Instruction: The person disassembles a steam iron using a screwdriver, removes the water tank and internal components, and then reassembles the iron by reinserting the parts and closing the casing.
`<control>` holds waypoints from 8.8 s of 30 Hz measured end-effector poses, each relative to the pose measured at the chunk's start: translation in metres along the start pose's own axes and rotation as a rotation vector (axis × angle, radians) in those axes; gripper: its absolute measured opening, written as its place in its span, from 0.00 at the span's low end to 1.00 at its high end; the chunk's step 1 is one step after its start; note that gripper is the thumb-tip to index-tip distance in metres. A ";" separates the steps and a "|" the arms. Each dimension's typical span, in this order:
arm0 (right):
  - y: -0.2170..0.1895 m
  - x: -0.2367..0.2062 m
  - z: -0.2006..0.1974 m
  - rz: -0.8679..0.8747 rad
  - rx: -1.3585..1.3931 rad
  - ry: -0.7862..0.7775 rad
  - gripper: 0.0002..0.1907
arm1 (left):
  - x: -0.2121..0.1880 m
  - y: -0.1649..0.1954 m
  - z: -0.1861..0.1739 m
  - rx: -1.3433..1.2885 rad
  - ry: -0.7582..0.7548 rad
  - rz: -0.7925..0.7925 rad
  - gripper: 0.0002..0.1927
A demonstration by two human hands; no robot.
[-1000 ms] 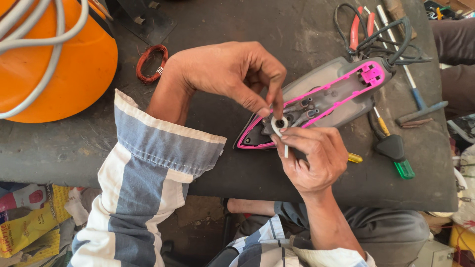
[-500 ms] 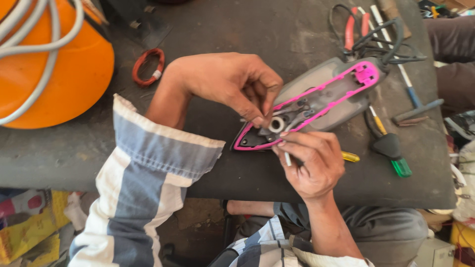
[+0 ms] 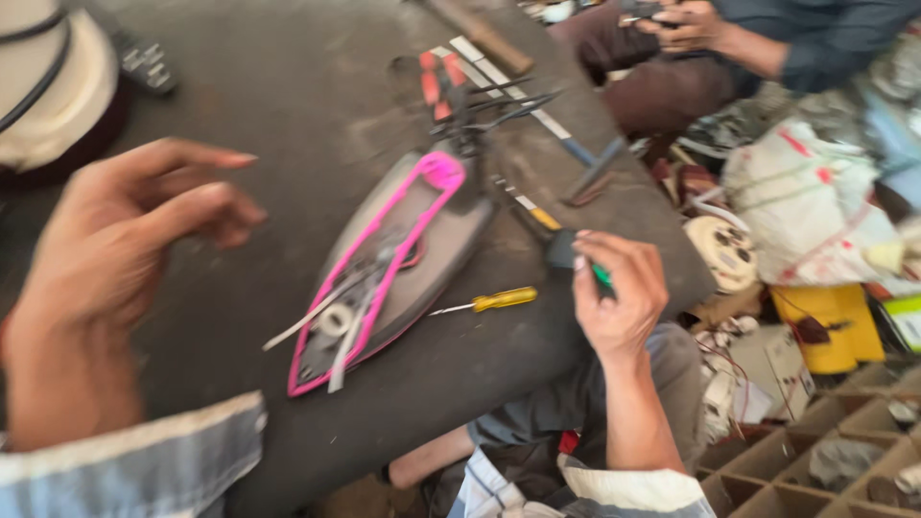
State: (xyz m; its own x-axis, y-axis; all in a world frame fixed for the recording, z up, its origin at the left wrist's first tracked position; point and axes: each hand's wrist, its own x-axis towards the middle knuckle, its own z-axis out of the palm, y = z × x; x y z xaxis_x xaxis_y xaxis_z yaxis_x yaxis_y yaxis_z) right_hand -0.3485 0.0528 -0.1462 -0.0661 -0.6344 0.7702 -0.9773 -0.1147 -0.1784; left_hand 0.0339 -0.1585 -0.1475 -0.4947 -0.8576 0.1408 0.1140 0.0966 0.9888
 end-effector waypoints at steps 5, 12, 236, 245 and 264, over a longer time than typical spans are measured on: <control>0.094 -0.015 -0.043 0.193 -0.136 0.167 0.12 | 0.011 -0.024 0.016 0.011 0.168 0.042 0.14; 0.193 -0.050 -0.055 0.602 0.288 0.410 0.08 | 0.023 -0.050 0.030 0.242 0.269 0.104 0.15; 0.093 0.121 -0.180 -0.491 -0.328 -0.174 0.26 | -0.019 -0.007 0.075 0.505 0.286 0.145 0.10; -0.010 0.168 -0.154 -0.759 -0.240 -0.399 0.26 | -0.037 0.008 0.059 -0.051 0.139 0.194 0.15; -0.215 0.185 0.001 -1.385 0.011 -0.170 0.03 | -0.053 0.001 0.014 -0.516 -0.507 0.255 0.39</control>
State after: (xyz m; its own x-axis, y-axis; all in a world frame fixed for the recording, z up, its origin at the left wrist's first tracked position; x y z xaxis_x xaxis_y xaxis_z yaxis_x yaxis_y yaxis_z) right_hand -0.1504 -0.0404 0.0339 0.9671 -0.0851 0.2396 -0.2253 -0.7233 0.6527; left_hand 0.0486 -0.1061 -0.1528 -0.7191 -0.4921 0.4906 0.6043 -0.0943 0.7912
